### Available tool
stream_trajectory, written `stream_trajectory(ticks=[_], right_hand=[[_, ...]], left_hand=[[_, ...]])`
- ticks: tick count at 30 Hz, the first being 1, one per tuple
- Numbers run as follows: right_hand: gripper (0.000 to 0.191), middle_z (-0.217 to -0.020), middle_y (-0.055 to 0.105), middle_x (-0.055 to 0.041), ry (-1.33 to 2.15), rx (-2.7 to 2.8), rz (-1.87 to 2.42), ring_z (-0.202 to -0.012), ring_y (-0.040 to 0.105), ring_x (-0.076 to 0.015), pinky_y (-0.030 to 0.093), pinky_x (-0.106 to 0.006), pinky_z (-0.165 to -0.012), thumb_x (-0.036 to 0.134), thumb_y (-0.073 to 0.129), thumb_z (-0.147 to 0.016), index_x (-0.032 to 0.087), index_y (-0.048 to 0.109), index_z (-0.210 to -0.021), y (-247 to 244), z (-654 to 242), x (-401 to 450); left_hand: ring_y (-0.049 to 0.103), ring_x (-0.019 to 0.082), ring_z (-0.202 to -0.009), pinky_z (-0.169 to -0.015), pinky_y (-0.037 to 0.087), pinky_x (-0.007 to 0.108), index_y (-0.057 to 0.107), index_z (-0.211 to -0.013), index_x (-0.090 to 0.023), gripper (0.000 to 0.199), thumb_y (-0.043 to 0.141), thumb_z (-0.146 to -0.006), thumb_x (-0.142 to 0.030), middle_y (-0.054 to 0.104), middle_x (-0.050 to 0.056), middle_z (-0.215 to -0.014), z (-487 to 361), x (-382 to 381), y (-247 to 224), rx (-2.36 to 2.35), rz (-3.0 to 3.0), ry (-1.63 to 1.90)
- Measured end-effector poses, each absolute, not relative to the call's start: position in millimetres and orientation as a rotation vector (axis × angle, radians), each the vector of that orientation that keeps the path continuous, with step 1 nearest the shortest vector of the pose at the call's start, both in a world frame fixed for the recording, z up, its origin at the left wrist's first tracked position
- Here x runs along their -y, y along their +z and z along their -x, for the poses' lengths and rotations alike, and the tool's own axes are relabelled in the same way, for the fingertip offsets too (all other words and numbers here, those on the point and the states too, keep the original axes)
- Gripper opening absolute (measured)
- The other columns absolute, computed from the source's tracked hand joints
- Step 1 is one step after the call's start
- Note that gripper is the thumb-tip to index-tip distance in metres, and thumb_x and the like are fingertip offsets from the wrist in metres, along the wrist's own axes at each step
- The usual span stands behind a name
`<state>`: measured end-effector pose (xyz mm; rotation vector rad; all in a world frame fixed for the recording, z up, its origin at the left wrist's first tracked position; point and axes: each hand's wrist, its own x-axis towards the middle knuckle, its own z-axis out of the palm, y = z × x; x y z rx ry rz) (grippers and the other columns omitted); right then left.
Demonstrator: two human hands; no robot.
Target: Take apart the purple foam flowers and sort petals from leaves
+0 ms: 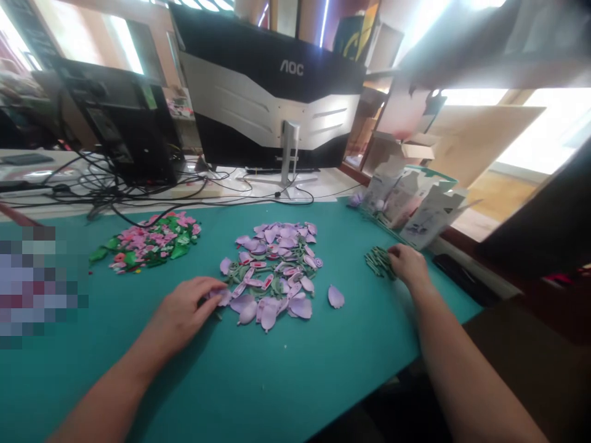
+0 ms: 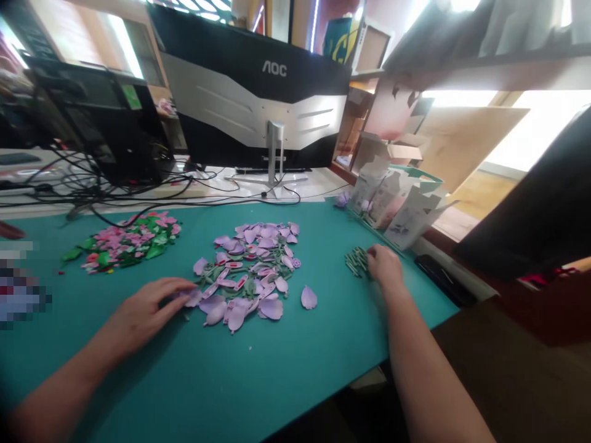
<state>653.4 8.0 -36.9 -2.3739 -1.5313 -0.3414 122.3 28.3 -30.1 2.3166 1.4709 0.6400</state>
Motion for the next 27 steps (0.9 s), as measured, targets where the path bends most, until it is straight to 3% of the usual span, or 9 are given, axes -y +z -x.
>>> stream_trajectory(ticks=[7, 12, 15, 18, 21, 27], right_hand=[[0.023, -0.097, 0.074, -0.0104, -0.329, 1.468, 2.447, -0.088, 0.065, -0.0231, 0.045, -0.032, -0.076, 0.022, 0.053, -0.086, 0.018, 0.074, -0.094, -49.3, -667.3, -9.7], [0.026, -0.101, 0.072, -0.0188, -0.265, 1.589, 2.337, -0.084, 0.064, -0.0279, 0.043, -0.039, -0.071, 0.029, 0.055, -0.088, 0.019, 0.074, -0.101, -33.4, -645.4, -14.6], [0.023, -0.102, 0.072, -0.0158, -0.272, 1.816, 2.048, -0.088, 0.064, -0.0259, 0.044, -0.038, -0.077, 0.03, 0.058, -0.088, 0.021, 0.073, -0.102, -15.2, -590.2, -32.6], [0.018, -0.094, 0.071, -0.0084, -0.108, 2.131, 1.633, -0.088, 0.064, -0.0225, 0.045, -0.034, -0.08, 0.027, 0.057, -0.089, 0.022, 0.072, -0.098, 1.7, -502.2, -46.0], [0.021, -0.096, 0.07, -0.0072, 0.036, 2.443, 1.316, -0.089, 0.062, -0.0203, 0.045, -0.03, -0.08, 0.027, 0.053, -0.094, 0.02, 0.073, -0.097, 7.5, -416.6, -55.7], [0.023, -0.098, 0.067, -0.0082, -0.021, 2.787, 1.227, -0.094, 0.058, -0.0205, 0.042, -0.027, -0.077, 0.019, 0.052, -0.094, 0.021, 0.075, -0.099, -2.3, -330.7, -80.4]], left_hand=[[0.063, 0.028, -0.107, -0.094, 0.048, 0.041, 0.071, -0.102, -0.024, 0.044, 0.044, -0.088, -0.056, 0.071, 0.008, -0.112, -120.0, -30.3, -31.6, -1.486, -2.323, 0.681], [0.062, 0.024, -0.104, -0.097, 0.047, 0.04, 0.07, -0.102, -0.02, 0.03, 0.048, -0.091, -0.038, 0.07, 0.007, -0.109, -126.6, -17.8, -27.0, -1.411, -2.322, 0.684], [0.061, 0.023, -0.105, -0.098, 0.046, 0.039, 0.07, -0.102, -0.02, 0.023, 0.051, -0.09, -0.029, 0.07, 0.007, -0.11, -129.1, -15.4, -27.0, -1.436, -2.29, 0.687], [0.061, 0.022, -0.105, -0.098, 0.046, 0.038, 0.07, -0.102, -0.02, 0.021, 0.054, -0.09, -0.025, 0.069, 0.007, -0.109, -127.8, -15.4, -28.0, -1.492, -2.245, 0.689], [0.061, 0.023, -0.106, -0.098, 0.046, 0.038, 0.07, -0.102, -0.02, 0.021, 0.054, -0.09, -0.024, 0.069, 0.007, -0.11, -124.4, -15.6, -28.1, -1.55, -2.182, 0.715], [0.06, 0.023, -0.106, -0.099, 0.045, 0.038, 0.071, -0.1, -0.019, 0.02, 0.055, -0.09, -0.022, 0.068, 0.007, -0.11, -120.8, -16.8, -26.4, -1.649, -2.1, 0.767]])
